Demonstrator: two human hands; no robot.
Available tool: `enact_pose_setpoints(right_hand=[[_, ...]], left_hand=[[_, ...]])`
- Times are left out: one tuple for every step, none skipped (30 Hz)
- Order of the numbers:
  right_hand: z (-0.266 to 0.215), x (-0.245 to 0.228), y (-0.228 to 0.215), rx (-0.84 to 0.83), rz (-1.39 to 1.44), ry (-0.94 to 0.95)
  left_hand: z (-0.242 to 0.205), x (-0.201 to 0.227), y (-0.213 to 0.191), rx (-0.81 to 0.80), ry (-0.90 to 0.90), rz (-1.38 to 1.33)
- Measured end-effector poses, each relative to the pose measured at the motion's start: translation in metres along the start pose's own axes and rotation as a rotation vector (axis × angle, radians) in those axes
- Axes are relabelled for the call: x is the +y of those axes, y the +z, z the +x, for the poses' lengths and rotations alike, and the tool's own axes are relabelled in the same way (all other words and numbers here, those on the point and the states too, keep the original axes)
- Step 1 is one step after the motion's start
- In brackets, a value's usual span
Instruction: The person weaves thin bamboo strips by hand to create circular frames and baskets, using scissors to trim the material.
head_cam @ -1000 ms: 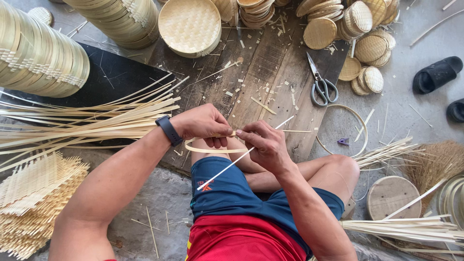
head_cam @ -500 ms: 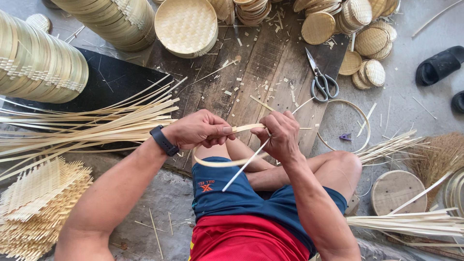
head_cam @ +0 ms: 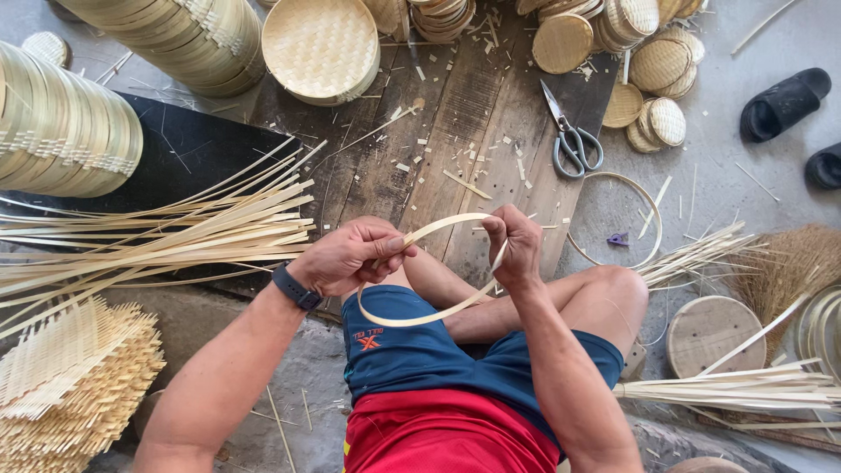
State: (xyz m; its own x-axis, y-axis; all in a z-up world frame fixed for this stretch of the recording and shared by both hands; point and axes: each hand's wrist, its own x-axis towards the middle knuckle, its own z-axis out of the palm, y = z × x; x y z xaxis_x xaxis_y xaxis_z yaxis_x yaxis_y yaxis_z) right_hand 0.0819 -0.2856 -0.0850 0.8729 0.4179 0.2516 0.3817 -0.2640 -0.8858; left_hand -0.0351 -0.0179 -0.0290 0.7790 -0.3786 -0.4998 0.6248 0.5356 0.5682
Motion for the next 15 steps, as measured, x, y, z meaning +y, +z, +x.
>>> enact_pose_setpoints(right_hand=[[-0.005,0.005,0.0,0.02,-0.003,0.067],[-0.009,0.011,0.0,0.039,-0.007,0.133],[-0.012,0.018,-0.002,0.012,0.031,0.103],[-0.014,0.026,-0.004,-0.015,0.068,0.073],[-0.015,0.034,-0.006,-0.042,0.106,0.043],[-0.016,0.041,-0.008,0.001,0.128,0.061],[-0.015,0.048,-0.007,0.046,0.15,0.074],[-0.014,0.052,-0.006,0.091,0.172,0.088],[-0.013,0.055,-0.005,0.097,0.208,0.117],[-0.011,0.055,-0.004,0.104,0.244,0.146],[-0.011,0.053,-0.005,0.106,0.278,0.178],[-0.009,0.049,-0.008,0.087,0.271,0.217],[-0.006,0.042,-0.012,0.065,0.267,0.254],[-0.003,0.033,-0.016,0.042,0.263,0.29],[0.002,0.022,-0.023,0.096,0.05,0.148]], left_hand=[[0.001,-0.003,-0.002,0.002,0.002,-0.006],[0.002,-0.005,-0.004,0.004,0.004,-0.013],[0.003,-0.008,-0.006,0.006,0.006,-0.02],[0.003,-0.011,-0.008,0.003,0.012,-0.008],[0.002,-0.014,-0.01,0.002,0.019,0.006],[0.001,-0.017,-0.011,0.0,0.025,0.02],[0.0,-0.02,-0.012,-0.015,0.077,0.005],[0.0,-0.023,-0.011,-0.03,0.128,-0.01],[0.001,-0.027,-0.01,-0.048,0.177,-0.025],[0.001,-0.03,-0.01,-0.039,0.181,-0.037],[0.002,-0.035,-0.009,-0.03,0.184,-0.054],[0.002,-0.039,-0.008,-0.021,0.187,-0.071],[0.003,-0.042,-0.007,0.02,0.203,-0.032],[0.003,-0.045,-0.005,0.061,0.219,0.008],[0.003,-0.045,-0.004,0.104,0.237,0.051]])
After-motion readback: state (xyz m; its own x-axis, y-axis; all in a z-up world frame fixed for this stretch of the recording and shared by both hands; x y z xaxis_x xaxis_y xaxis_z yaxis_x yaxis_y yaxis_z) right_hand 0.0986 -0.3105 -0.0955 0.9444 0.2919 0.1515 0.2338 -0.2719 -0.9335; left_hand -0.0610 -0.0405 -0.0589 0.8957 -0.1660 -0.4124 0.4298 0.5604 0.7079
